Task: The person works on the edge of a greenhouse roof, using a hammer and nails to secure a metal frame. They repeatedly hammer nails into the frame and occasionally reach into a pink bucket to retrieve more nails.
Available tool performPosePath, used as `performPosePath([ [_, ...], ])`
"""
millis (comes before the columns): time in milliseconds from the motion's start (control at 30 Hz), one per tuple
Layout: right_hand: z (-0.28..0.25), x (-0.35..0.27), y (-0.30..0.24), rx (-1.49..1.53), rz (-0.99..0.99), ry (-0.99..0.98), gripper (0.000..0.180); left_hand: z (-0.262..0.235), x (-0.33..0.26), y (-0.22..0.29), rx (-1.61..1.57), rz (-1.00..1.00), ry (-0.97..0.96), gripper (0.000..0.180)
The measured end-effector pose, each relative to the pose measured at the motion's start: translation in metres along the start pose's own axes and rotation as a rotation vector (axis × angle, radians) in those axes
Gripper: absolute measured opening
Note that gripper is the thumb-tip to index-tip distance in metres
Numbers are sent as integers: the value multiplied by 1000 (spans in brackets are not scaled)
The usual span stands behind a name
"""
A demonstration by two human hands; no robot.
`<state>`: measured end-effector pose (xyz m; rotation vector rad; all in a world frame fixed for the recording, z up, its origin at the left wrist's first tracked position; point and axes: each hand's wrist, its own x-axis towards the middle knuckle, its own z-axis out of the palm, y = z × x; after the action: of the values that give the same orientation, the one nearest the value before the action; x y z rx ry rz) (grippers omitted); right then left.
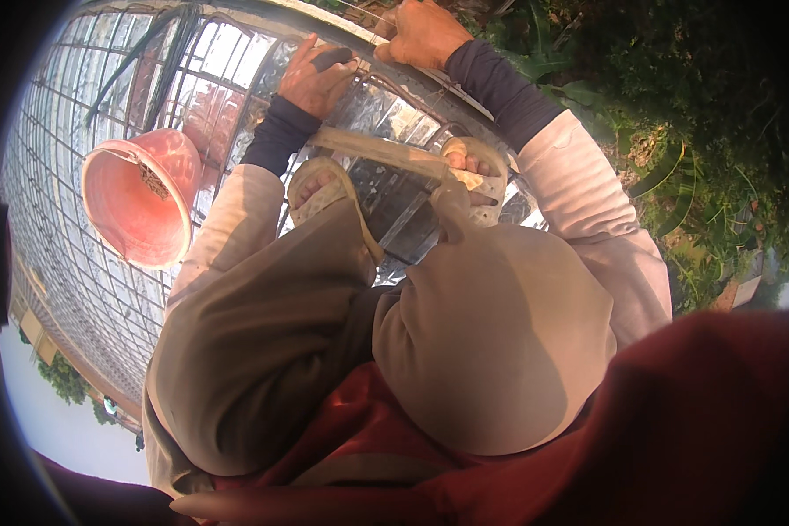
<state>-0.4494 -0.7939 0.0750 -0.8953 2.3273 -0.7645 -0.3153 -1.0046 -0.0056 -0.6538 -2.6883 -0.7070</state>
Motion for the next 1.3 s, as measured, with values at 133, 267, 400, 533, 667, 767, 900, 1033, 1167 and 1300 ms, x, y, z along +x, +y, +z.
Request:
performPosePath([
  [133, -7, 4, -6, 7, 60, -89, 31, -4, -7, 1, -46, -2, 52, 21],
  [267, -8, 3, -7, 17, 95, -108, 32, -4, -5, 7, -63, -50, 69, 18],
  [400, -7, 2, -9, -12, 119, -111, 31, -3, -6, 11, -85, -121, 47, 17],
  [533, -7, 2, -11, -13, 138, -114, 30, -3, -7, 12, -95, -159, 20, 16],
  [667, -3, 2, -6, -54, 100, -67, 29, 1, -1, 14, -95, -195, 58, 10],
  [767, -4, 1, -8, -31, 106, -57, 29, -1, 6, 12, -36, -229, 32, 10],
  [900, -2, 4, -5, -13, 87, -71, 28, -2, 18, 13, 54, -360, -84, 14],
  [1033, -3, 4, -5, -4, 45, -67, 24, -5, 28, 22, 124, -471, -59, 17],
  [1167, 17, 4, 23, -35, 14, -9, 43, 0, 34, 21, 168, -448, -82, 13],
  [1300, -3, -6, 35, 408, 52, -177, 75, 5, 26, 15, 128, -390, -3, 12],
])
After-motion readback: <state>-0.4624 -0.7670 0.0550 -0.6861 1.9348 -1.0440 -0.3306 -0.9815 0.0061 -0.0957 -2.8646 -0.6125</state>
